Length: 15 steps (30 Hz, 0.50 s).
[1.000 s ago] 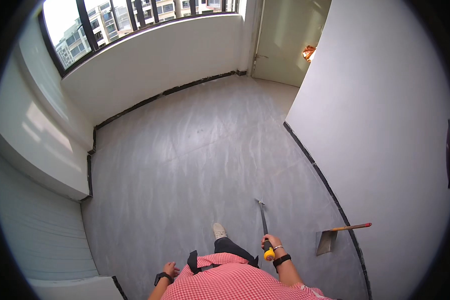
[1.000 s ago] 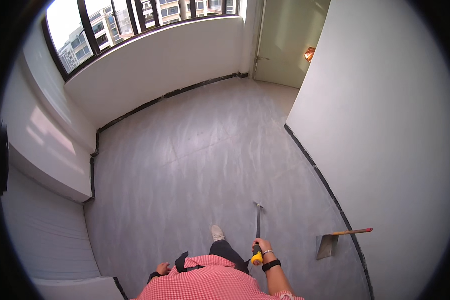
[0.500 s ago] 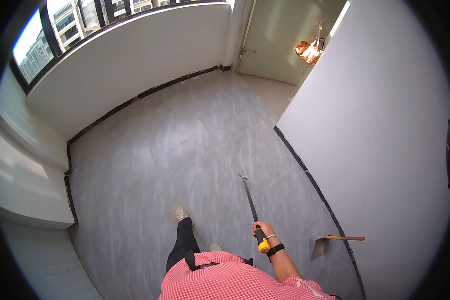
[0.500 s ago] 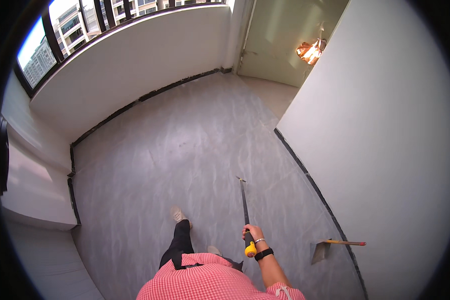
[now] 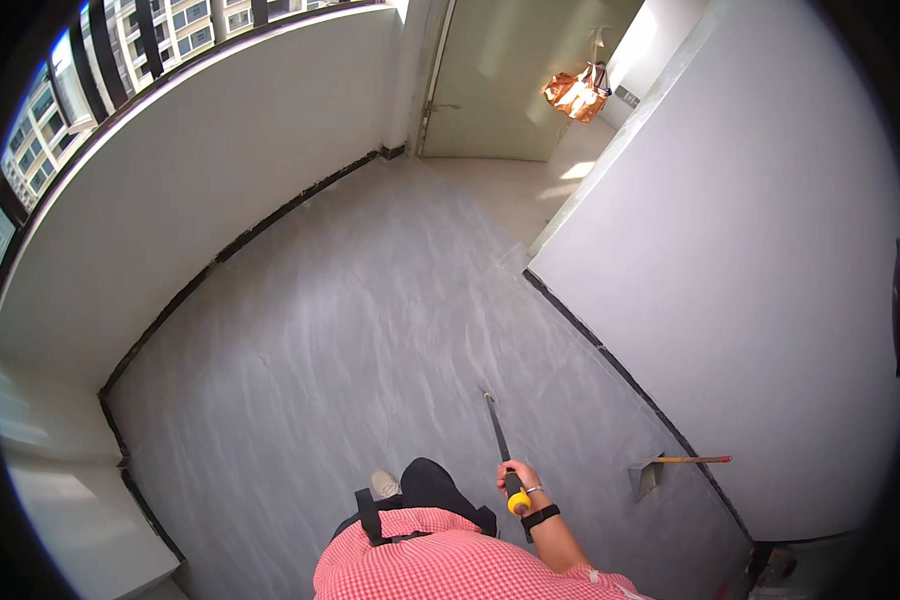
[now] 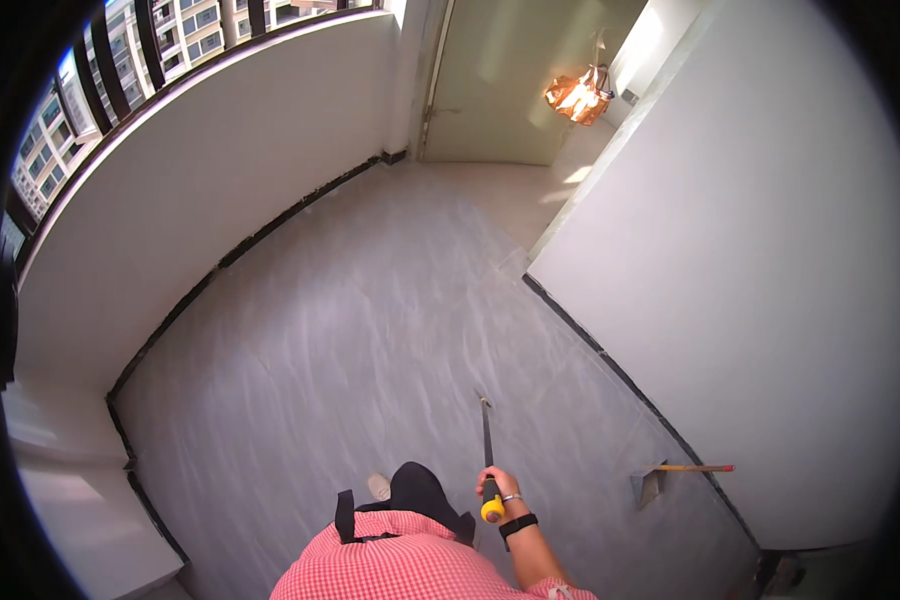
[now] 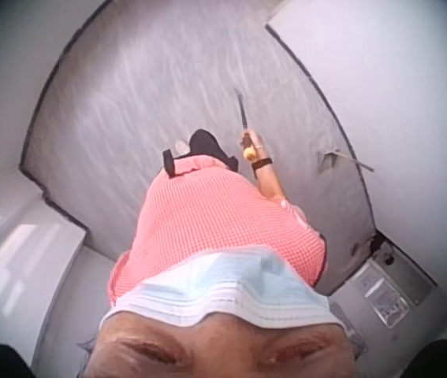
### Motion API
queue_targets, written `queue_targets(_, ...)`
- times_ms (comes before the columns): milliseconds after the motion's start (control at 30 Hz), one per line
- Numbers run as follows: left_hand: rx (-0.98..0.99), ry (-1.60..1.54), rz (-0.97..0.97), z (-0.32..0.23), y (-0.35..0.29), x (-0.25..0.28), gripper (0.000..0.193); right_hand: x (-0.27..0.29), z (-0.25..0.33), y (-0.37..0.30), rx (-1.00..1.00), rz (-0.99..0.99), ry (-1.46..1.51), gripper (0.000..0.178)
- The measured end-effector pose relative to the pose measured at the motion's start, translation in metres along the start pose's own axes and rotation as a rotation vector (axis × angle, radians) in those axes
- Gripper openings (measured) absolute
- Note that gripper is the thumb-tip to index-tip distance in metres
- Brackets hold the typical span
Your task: Scraping residue or dirt from the floor and stairs using a long-handled scraper tool.
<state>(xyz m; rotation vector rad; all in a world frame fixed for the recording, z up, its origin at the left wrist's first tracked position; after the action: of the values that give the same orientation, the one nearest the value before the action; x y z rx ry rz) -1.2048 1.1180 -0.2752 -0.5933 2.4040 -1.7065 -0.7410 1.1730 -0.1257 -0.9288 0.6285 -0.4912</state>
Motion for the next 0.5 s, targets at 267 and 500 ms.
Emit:
queue_targets(267,0.033,0.036,0.021,-0.138,0.045,-0.006,0.048,-0.104,0.018,0.038,-0.058,0.023,0.099,0.016)
queue_targets(500,0.091,0.111,0.027,-0.243,0.077,-0.020,0.048,-0.205,0.047,0.111,-0.184,-0.024,0.241,0.012)
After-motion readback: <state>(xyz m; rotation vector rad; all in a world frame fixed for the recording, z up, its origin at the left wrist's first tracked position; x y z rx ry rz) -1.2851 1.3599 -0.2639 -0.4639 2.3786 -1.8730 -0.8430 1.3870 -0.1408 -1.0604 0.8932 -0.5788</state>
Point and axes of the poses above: each hand's wrist, its own y-axis towards the middle knuckle, its own x-axis out of the back of the hand, z = x × y, the point moved 3 cm from there along y, towards the middle knuckle, and after that the axes turned 6 degrees about x, right-handed, at the moved point
